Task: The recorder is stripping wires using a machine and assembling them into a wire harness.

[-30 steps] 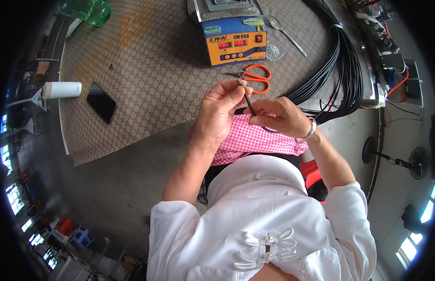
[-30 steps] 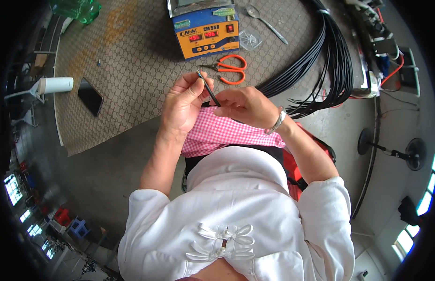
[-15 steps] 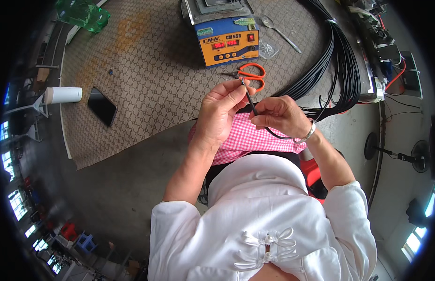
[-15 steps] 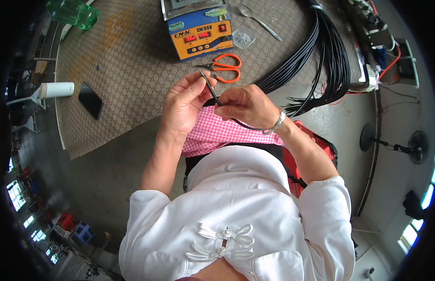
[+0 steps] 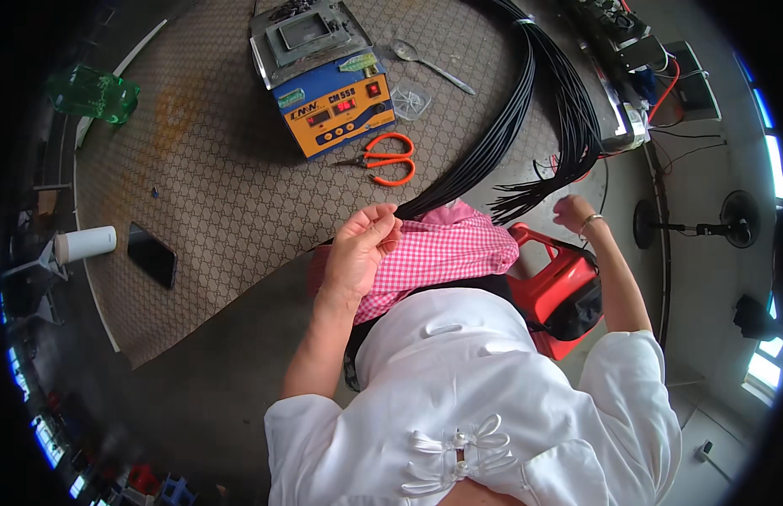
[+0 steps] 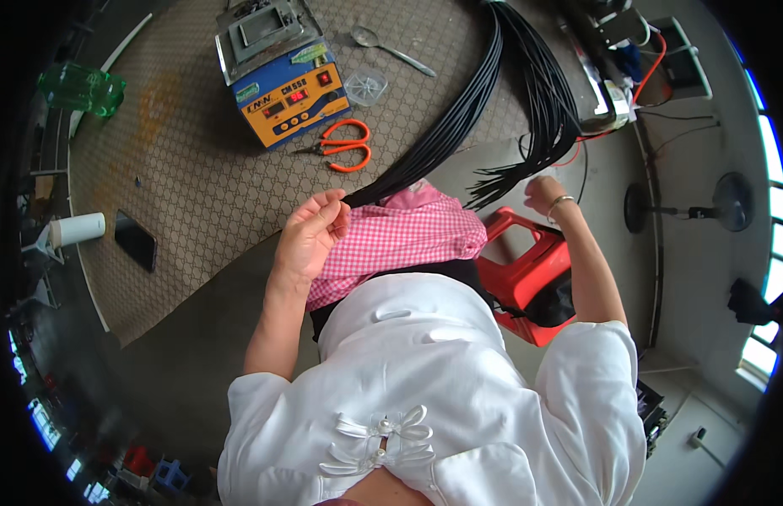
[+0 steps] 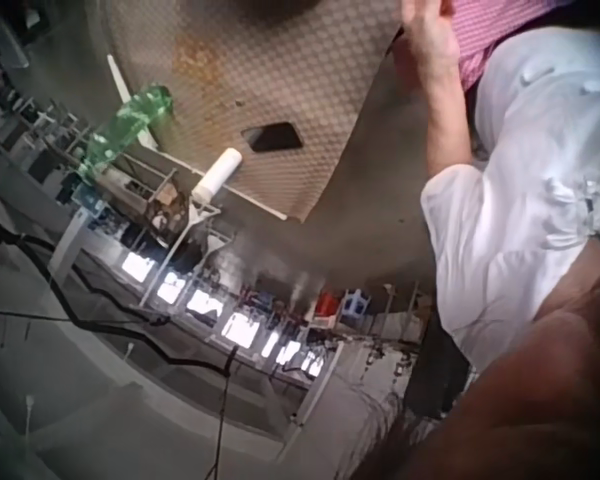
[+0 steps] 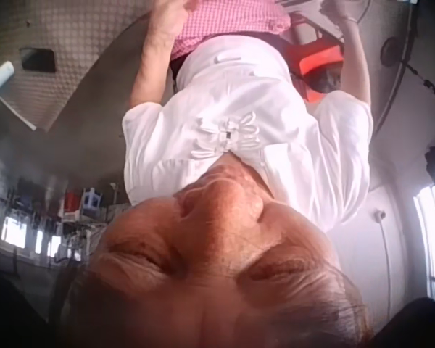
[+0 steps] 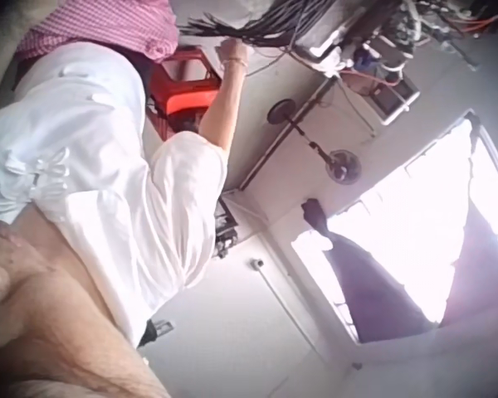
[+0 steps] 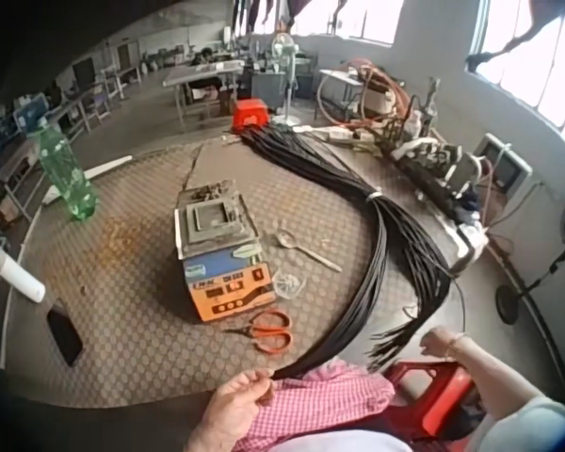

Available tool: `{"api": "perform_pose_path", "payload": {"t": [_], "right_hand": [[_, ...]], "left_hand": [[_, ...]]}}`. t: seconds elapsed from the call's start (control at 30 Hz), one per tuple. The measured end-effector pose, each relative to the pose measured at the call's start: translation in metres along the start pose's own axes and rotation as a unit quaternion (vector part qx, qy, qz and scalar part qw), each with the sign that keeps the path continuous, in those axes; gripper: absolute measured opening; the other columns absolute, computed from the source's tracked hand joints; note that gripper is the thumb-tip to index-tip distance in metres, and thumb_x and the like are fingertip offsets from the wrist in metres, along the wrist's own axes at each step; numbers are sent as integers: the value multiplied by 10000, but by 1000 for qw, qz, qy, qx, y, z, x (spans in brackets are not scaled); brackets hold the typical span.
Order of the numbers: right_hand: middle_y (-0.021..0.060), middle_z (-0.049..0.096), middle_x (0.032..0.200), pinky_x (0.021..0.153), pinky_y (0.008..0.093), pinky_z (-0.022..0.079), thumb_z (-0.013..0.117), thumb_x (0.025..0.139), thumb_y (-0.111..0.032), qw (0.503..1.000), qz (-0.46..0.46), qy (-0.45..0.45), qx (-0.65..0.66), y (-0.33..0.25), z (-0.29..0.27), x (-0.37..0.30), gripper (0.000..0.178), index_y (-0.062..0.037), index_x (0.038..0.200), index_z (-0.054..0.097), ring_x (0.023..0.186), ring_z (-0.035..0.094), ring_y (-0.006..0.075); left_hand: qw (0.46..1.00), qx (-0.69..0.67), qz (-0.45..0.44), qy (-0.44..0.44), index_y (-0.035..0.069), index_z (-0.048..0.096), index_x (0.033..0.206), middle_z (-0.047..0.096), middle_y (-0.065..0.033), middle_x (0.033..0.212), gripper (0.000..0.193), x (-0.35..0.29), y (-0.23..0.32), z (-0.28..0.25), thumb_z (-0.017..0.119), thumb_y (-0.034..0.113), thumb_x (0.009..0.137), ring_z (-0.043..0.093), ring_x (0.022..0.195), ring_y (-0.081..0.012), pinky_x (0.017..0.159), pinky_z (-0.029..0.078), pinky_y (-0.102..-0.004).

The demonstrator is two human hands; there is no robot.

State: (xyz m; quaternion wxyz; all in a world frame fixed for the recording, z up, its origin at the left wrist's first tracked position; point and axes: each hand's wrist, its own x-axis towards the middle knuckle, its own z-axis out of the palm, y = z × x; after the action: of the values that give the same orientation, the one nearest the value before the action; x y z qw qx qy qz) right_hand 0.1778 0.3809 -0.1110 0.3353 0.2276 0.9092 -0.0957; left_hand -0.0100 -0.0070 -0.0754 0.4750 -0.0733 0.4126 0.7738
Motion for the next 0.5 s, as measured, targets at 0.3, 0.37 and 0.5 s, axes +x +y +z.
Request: {"api": "perform_pose_path", "payload": {"t": [0.3, 0.37, 0.5], "right_hand": [[95, 576, 515, 512, 296, 474, 552, 714, -223, 890, 126, 246, 363, -81, -74, 81, 236, -6, 691, 642, 486, 592, 191], [100, 564, 498, 509, 305, 471, 558, 689, -208, 893, 149, 213, 368, -78, -79, 91, 229, 5, 634, 625, 482, 586, 200], [113, 564, 517, 470, 308, 458, 573, 671, -144, 905, 185, 153, 352, -100, -109, 83, 195, 36, 598, 594, 482, 576, 193]], "left_hand": [[998, 53, 14, 12, 49, 563, 990, 590, -16, 842, 159, 5, -14, 20, 560, 89, 836, 541, 732, -66, 687, 431, -191], [996, 87, 25, 15, 42, 563, 988, 588, -16, 833, 159, 7, -17, 24, 561, 82, 834, 536, 731, -60, 692, 428, -187], [967, 225, 111, 35, 21, 558, 990, 581, -15, 805, 174, 14, -30, 30, 570, 62, 821, 528, 732, -56, 697, 431, -188]]}}
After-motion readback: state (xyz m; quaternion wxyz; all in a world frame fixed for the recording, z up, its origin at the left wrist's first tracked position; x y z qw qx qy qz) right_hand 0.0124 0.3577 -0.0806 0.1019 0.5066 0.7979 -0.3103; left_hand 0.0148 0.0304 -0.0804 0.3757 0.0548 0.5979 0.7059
